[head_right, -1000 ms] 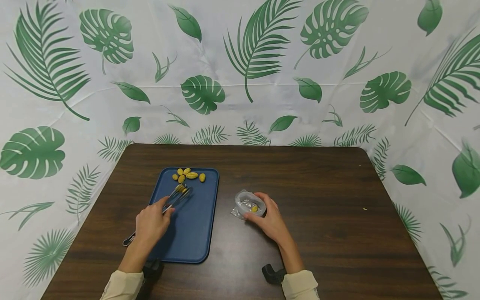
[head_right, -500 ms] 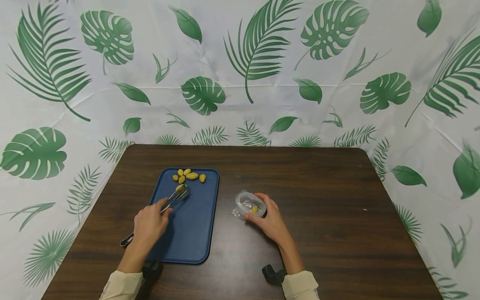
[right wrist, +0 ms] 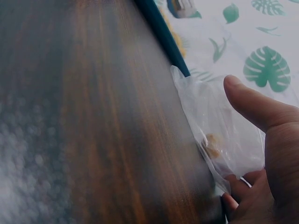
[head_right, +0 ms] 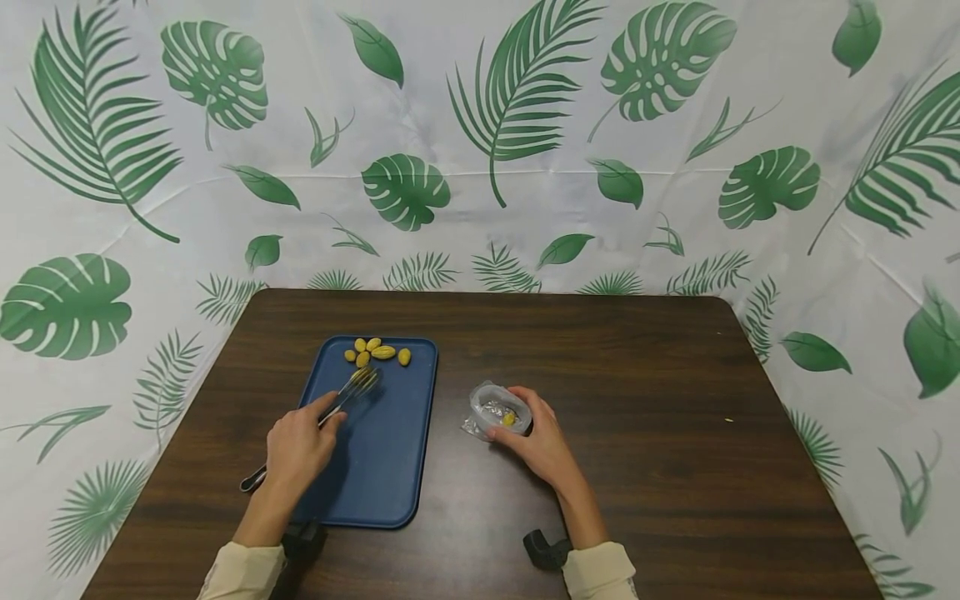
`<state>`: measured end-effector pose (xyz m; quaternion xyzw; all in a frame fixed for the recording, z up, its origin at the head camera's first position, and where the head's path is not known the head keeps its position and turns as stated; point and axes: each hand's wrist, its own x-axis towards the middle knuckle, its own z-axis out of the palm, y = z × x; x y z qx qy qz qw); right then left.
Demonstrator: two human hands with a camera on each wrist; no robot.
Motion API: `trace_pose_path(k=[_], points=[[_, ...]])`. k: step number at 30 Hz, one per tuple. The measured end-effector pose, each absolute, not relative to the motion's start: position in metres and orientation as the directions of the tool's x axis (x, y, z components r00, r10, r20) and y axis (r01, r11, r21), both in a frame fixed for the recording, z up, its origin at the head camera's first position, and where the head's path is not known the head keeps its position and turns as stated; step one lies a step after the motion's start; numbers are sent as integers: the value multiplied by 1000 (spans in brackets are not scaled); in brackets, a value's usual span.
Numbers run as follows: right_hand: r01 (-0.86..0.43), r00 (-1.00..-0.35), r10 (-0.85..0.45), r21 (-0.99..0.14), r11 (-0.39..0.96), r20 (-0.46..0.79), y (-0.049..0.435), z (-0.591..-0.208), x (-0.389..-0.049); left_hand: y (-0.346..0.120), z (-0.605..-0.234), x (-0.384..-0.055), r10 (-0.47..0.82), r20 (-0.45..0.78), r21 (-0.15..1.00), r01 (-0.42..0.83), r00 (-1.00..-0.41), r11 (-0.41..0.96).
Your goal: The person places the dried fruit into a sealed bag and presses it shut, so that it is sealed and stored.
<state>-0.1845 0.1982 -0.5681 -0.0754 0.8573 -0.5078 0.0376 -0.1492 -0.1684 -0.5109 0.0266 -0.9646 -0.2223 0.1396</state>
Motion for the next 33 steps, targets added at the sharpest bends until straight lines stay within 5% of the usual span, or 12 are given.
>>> trace_pose_path(k=[33], points=[[-76, -986, -167, -875, 478, -6, 198, -569, -184, -156, -504, -149, -71, 461, 505, 196, -885, 840]])
